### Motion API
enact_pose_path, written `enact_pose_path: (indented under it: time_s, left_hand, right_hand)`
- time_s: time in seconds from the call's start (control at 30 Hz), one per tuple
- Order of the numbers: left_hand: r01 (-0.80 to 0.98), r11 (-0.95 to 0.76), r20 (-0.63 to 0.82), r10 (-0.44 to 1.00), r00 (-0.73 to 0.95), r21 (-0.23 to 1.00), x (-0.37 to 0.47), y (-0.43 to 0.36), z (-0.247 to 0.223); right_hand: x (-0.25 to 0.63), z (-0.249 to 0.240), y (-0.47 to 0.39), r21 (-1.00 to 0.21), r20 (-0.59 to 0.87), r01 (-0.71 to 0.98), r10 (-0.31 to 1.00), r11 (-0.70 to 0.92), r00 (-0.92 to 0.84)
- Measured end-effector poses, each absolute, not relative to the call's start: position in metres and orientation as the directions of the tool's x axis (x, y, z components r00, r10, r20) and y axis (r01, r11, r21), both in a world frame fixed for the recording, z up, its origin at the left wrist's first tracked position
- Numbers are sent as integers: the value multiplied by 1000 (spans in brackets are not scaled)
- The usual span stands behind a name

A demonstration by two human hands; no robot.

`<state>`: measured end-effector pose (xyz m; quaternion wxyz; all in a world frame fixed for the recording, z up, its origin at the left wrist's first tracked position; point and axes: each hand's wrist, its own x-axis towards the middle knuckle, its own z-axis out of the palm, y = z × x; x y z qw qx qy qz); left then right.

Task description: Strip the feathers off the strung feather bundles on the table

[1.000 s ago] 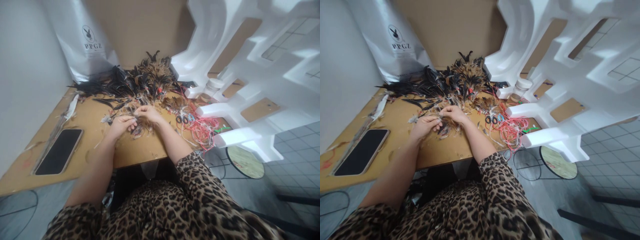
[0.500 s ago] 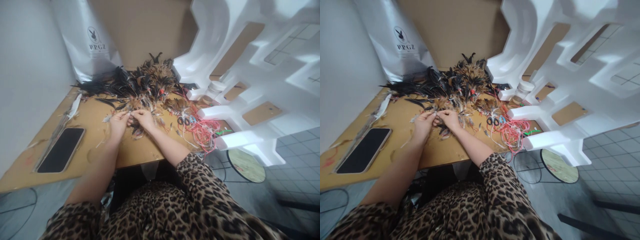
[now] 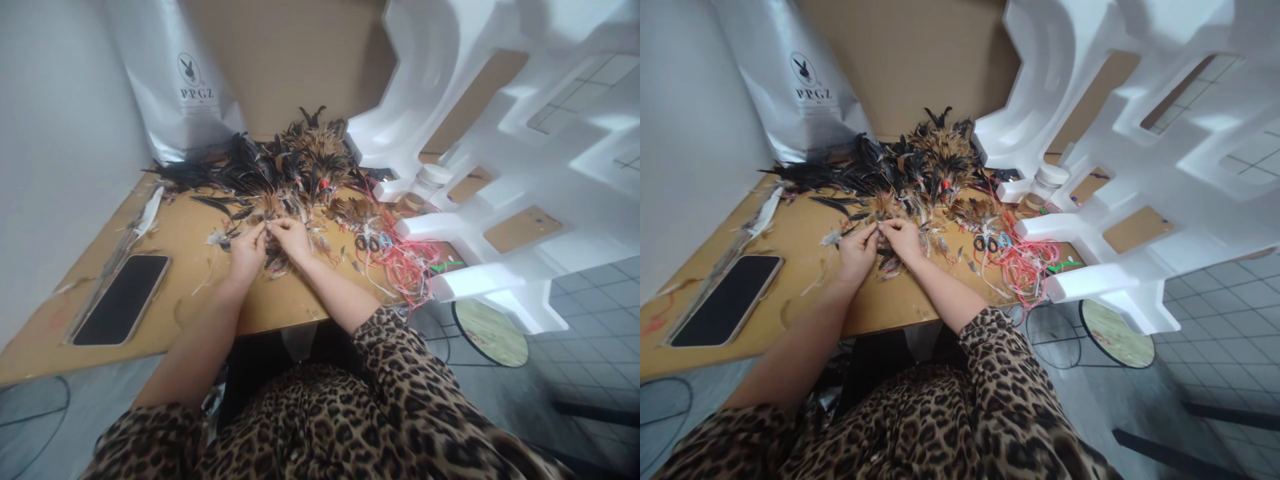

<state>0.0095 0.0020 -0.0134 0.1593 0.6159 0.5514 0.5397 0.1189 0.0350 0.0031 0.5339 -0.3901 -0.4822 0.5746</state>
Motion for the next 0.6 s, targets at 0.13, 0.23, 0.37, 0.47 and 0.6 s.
enact_pose_path:
  time_s: [0.13, 0.23, 0.37, 0.47, 0.6]
  left_hand:
    - [579, -363, 523, 842, -131, 730, 7, 2, -11]
    - [571, -392, 519, 852, -70, 721, 3, 4, -10]
    - [569, -346, 467, 881, -75, 746, -4, 7, -11]
    - [484, -262, 369, 919, -138, 835, -5, 8, -12]
    - [281, -175, 229, 958, -171, 944, -2, 8, -12]
  right_hand:
    - [123, 3, 39, -977, 62, -214, 985, 27, -159]
    - [132, 4, 43, -988, 108, -135, 968, 79, -226]
    - [146, 10, 48, -989, 123, 43, 948, 142, -293]
    - [152, 15, 49, -977, 115, 132, 932, 169, -343]
    - [156, 20, 48, -980, 68, 145, 920, 134, -386]
